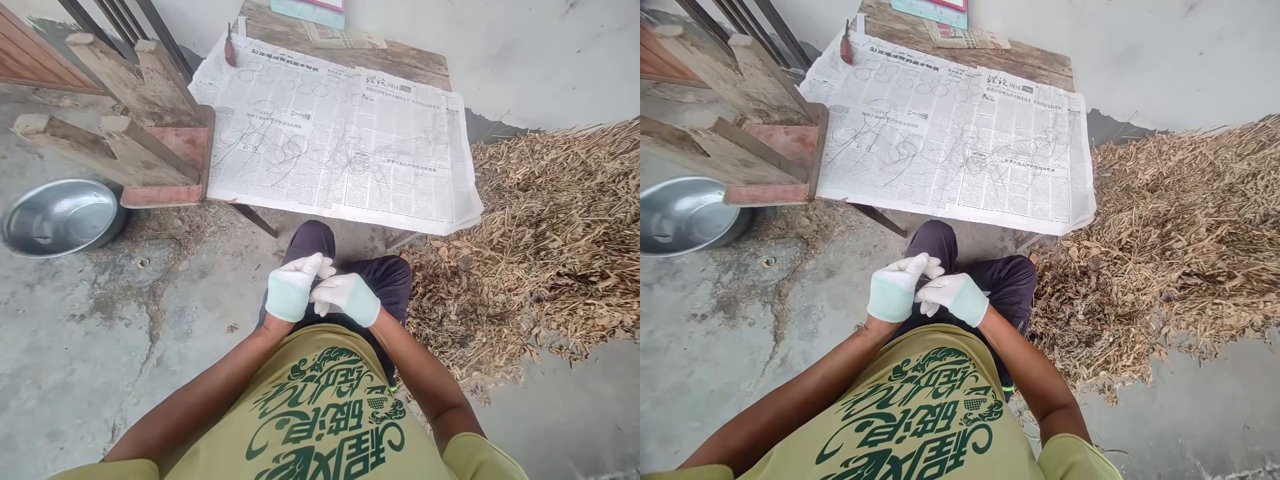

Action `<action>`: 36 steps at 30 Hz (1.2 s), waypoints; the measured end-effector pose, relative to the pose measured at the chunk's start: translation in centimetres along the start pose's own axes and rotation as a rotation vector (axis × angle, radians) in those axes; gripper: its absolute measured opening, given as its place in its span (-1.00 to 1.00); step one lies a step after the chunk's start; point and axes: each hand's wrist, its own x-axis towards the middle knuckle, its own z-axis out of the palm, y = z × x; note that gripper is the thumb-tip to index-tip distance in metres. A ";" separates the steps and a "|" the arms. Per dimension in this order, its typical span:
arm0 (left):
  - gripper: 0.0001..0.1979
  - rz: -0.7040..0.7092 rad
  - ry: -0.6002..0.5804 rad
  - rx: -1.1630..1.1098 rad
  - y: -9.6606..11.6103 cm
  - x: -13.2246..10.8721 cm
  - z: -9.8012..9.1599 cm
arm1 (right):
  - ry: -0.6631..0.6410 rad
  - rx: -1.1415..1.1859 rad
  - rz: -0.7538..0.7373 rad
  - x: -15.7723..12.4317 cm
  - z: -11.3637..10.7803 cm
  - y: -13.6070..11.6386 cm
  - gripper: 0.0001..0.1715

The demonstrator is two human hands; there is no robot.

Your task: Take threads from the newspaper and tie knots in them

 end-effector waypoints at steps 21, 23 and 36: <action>-0.58 0.064 -0.016 -0.124 0.6 2.5 -0.5 | 0.112 -0.329 -0.177 -1.6 -2.9 -1.1 -0.78; -0.55 0.033 -0.047 -0.130 0.3 2.6 -0.6 | 0.132 -0.355 -0.159 -1.5 -2.4 -1.2 -0.78; -0.26 0.087 -0.144 0.019 -1.7 4.8 -2.4 | 0.235 -0.681 -0.296 -2.3 -4.4 -4.3 -0.68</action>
